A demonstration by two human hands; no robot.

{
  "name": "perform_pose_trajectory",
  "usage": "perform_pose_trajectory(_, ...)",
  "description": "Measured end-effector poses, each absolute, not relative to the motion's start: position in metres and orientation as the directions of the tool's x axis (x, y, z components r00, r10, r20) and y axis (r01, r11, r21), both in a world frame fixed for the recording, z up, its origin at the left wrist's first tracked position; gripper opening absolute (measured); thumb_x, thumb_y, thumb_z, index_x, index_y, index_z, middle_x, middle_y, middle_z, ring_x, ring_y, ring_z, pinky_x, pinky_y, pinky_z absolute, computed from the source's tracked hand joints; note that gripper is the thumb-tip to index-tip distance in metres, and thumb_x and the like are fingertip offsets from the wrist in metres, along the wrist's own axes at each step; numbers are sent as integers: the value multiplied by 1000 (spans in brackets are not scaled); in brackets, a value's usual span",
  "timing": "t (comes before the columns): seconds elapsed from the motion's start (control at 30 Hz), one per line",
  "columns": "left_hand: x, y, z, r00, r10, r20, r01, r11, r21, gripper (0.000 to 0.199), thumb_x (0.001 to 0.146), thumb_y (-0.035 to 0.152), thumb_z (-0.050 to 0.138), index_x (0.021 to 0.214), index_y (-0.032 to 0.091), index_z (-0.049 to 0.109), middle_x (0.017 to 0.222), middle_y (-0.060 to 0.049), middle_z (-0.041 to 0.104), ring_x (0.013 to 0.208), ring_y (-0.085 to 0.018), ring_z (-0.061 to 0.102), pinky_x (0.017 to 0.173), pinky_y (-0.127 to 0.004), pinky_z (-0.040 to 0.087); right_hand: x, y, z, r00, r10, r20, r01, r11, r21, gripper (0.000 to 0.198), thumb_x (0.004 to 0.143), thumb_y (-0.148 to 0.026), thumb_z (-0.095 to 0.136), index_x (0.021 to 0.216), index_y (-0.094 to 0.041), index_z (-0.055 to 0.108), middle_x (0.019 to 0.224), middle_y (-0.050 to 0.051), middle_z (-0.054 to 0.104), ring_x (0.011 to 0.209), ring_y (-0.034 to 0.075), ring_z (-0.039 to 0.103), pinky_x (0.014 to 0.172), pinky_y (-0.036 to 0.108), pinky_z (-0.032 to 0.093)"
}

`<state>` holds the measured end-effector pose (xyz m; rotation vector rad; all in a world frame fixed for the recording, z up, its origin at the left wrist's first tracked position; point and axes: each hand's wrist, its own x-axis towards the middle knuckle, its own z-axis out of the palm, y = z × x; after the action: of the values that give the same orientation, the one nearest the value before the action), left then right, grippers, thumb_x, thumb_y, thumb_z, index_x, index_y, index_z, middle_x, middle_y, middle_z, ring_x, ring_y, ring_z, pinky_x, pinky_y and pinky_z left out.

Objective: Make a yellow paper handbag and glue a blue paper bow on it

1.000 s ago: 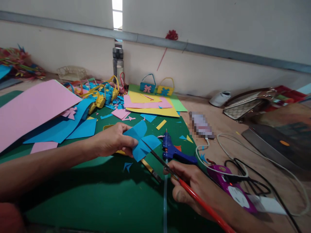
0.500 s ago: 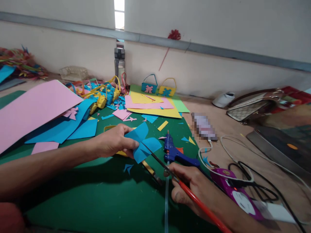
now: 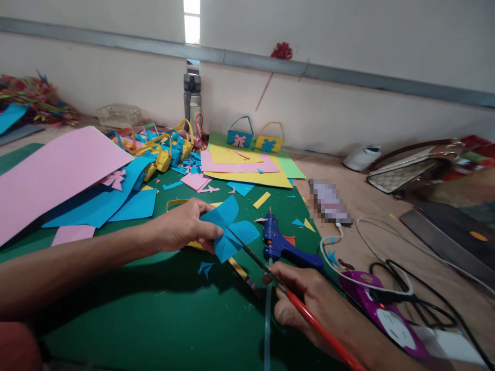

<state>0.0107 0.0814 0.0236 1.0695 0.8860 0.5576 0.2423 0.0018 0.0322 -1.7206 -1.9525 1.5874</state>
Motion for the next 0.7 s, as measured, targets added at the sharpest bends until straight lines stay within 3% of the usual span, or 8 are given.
perform_pose_trajectory(0.7,9,83,19,574,752,-324,33,374,927,13,56,15,67,67,12,62,60,1,66,53,-11,62,54,-21,53,246,0,24,-378,798,-470,676,-109,-729,14,73,-31,55,81,-19,54,55,-7,35,50,9,29,45,22,20)
